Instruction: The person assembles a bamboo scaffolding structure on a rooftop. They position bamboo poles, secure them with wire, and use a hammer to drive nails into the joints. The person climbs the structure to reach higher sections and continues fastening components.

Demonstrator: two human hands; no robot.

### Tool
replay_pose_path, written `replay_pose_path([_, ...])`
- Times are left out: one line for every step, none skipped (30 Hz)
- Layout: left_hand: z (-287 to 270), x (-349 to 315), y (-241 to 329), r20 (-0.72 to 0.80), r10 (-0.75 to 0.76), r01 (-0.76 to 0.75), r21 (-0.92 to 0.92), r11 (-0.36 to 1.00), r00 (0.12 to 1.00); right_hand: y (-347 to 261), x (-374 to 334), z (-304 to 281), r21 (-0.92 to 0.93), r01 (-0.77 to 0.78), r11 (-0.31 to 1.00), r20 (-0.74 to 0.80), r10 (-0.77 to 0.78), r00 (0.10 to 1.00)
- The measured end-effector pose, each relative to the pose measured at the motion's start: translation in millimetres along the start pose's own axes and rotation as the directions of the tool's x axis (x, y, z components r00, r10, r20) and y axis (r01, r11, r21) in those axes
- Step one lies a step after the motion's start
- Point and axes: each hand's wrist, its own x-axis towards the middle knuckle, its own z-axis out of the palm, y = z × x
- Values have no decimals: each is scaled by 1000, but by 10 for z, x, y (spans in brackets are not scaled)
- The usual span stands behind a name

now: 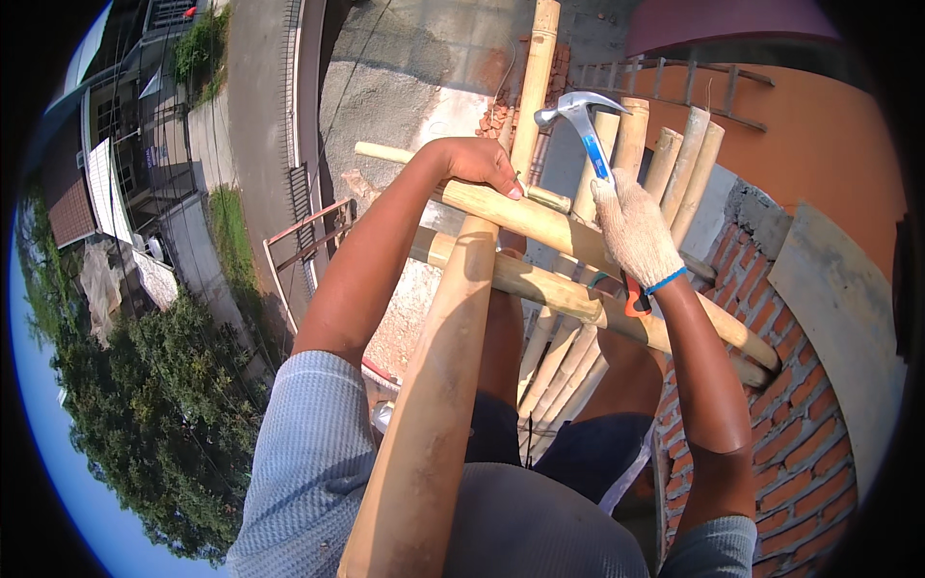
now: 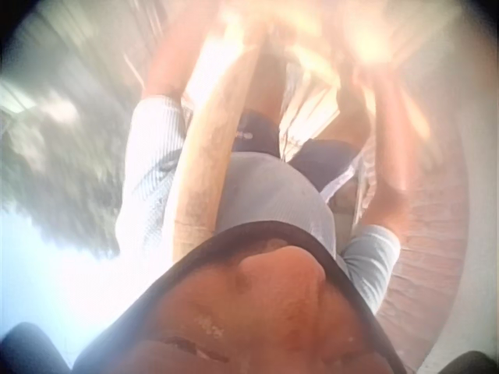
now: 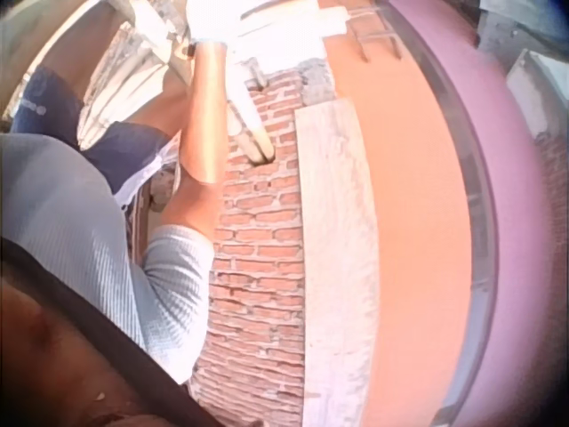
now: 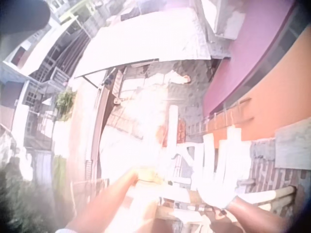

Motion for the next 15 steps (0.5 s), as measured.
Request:
replay_pose_path([-10, 17, -1, 12, -33, 33, 12, 999, 999, -19, -25, 0, 116, -48, 992, -38, 53, 998])
replay_pose_path([-31, 33, -1, 17, -60, 59, 35, 998, 998, -31, -43, -1, 30, -22, 999, 59, 20, 998])
replay_pose_path([-22, 35, -13, 33, -69, 68, 23, 997, 997, -46, -61, 16, -59, 20, 998, 104, -14, 995])
replay_pose_path([-30, 45, -17, 21, -52, 52, 2, 999, 998, -51, -71, 29, -156, 41, 987, 156, -16, 988])
replay_pose_path([-31, 50, -24, 10, -32, 32, -16, 999, 999, -50, -85, 57, -255, 76, 964, 231, -15, 973])
replay_pose_path([-37, 54, -27, -4, -13, 13, -36, 999, 1000, -46, -85, 86, -190, 37, 981, 206, 3, 978])
replay_pose_path([-33, 56, -30, 15, -9, 9, -13, 1000, 1000, -24, -111, 115, -126, -6, 992, 121, 21, 992])
replay_pose_path([-32, 52, -30, 22, -36, 37, -40, 999, 999, 3, -124, 128, -27, -36, 999, 46, 38, 998])
replay_pose_path([-26, 48, -30, 34, -67, 69, -68, 995, 997, 28, -146, 163, -13, -23, 1000, 63, 24, 998])
replay_pose_path([-32, 48, -27, 46, -91, 95, -88, 992, 995, 61, -160, 177, 2, -23, 1000, 38, 23, 999])
replay_pose_path([-31, 38, -32, 42, -43, 47, -98, 994, 998, 90, -161, 195, 8, -57, 998, -17, 57, 998])
replay_pose_path([-42, 40, -32, 32, -19, 21, -67, 998, 999, 119, -162, 208, -28, 24, 999, 22, -23, 999])
replay_pose_path([-43, 32, -40, 28, 6, -5, -34, 999, 1000, 142, -156, 211, -71, 61, 996, 41, -59, 997])
replay_pose_path([-58, 37, -39, 23, 29, -29, -2, 1000, 999, 157, -151, 225, -93, 96, 991, 112, -85, 990])
replay_pose_path([-51, 26, -50, 15, 41, -41, 6, 999, 999, 169, -150, 220, 19, 45, 999, 79, -47, 996])
